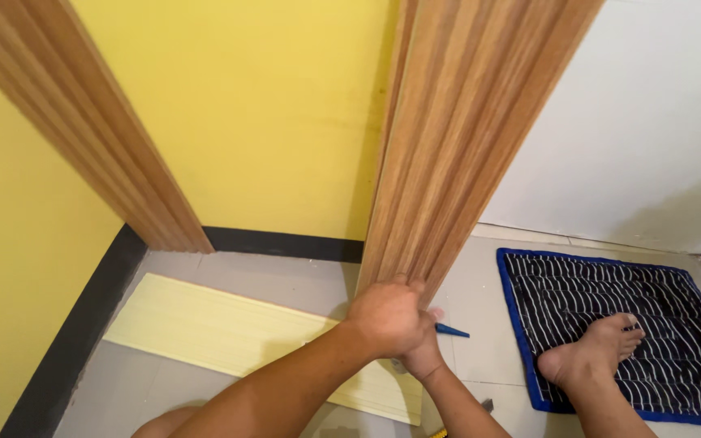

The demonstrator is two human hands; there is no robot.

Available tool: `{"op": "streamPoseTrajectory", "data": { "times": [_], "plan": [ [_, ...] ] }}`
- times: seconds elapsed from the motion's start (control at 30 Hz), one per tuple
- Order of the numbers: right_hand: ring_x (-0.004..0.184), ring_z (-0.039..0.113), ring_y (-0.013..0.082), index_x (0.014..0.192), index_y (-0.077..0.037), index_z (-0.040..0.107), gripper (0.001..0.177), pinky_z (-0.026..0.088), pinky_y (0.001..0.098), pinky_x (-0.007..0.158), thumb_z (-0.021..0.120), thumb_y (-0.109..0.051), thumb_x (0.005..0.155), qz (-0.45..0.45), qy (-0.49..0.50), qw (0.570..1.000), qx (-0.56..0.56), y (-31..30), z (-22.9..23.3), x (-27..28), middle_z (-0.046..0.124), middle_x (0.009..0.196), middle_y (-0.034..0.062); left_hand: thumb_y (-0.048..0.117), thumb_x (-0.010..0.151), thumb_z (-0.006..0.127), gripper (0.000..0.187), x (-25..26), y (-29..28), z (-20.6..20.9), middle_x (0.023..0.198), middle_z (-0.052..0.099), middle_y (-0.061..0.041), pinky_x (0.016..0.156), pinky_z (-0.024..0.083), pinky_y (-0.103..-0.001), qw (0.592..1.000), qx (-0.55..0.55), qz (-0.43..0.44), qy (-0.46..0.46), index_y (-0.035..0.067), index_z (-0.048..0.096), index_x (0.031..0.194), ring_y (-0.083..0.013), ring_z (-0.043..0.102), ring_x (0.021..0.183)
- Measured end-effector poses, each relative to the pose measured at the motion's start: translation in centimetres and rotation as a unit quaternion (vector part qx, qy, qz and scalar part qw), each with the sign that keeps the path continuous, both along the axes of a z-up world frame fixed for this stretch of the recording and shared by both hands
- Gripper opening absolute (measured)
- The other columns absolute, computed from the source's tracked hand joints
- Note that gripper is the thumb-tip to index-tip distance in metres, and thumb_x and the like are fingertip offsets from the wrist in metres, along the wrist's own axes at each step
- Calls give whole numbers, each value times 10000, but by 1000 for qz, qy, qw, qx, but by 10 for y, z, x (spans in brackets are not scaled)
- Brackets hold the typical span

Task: The person positions wooden wall panels against a yellow wall, then sits on the floor to apply adhesive from a tube onto a panel using a small blue tool to spread it. The person continues applying glue along the panel's length.

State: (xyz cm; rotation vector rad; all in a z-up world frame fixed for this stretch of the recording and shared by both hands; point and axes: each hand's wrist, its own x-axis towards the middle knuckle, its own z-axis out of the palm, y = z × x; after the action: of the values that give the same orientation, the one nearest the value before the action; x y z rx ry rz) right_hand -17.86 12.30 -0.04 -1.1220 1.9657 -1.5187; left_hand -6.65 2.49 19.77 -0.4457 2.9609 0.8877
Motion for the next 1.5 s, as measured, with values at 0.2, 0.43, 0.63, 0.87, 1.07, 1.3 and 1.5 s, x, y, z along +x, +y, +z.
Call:
{"op": "streamPoseTrajectory", "data": {
  "times": [0.2,0.43,0.63,0.87,1.07,1.3,1.5],
  "plan": [
    [1030,701,207,1128,-50,662,349,572,357,858,736,-142,799,-48,11,999,-1,4,3,4,736,1113,106,442,955,566,512,-5,4,-5,1210,627,-226,947,488,-500,1000,1,-2,12,21,593,1245,-413,622,1102],
    [783,737,209,938,-23,709,260,588,359,703,778,-114,704,-85,41,995,31,1,29,11,779,844,94,336,979,532,348,-8,-5,-30,1155,659,-204,904,513,-505,998,-10,-10,69,39,644,1121,-404,664,1011],
    [770,739,190,914,-24,708,209,589,344,682,753,-114,730,-70,44,996,30,-11,57,21,773,847,83,338,976,544,336,-5,-16,-31,1103,677,-203,884,521,-499,995,-16,1,103,39,647,1091,-404,670,978],
    [814,692,104,1113,-89,644,517,586,290,703,849,-114,639,-49,-93,994,-20,-25,98,41,742,926,25,320,844,689,350,5,-46,-7,1056,711,-216,822,566,-475,969,4,77,235,35,657,1044,-402,699,930],
    [752,737,106,968,-1,759,266,598,282,694,855,-97,739,-55,8,995,81,-29,93,39,813,867,81,288,860,667,470,24,-52,9,982,692,-237,771,558,-491,974,-1,111,197,64,612,1270,-412,689,883],
    [667,678,140,1051,21,727,289,555,320,610,771,-31,770,-82,-49,993,64,-36,67,35,779,864,131,332,846,753,405,29,-51,-2,981,715,-196,792,555,-456,956,75,162,234,35,639,1097,-378,704,890],
    [821,736,166,1105,21,685,278,586,328,711,710,-67,842,-22,13,999,-19,-50,83,54,777,938,124,288,694,916,482,31,-28,-24,869,736,-148,734,575,-369,853,225,322,343,23,669,1013,-253,714,798]
  ]
}}
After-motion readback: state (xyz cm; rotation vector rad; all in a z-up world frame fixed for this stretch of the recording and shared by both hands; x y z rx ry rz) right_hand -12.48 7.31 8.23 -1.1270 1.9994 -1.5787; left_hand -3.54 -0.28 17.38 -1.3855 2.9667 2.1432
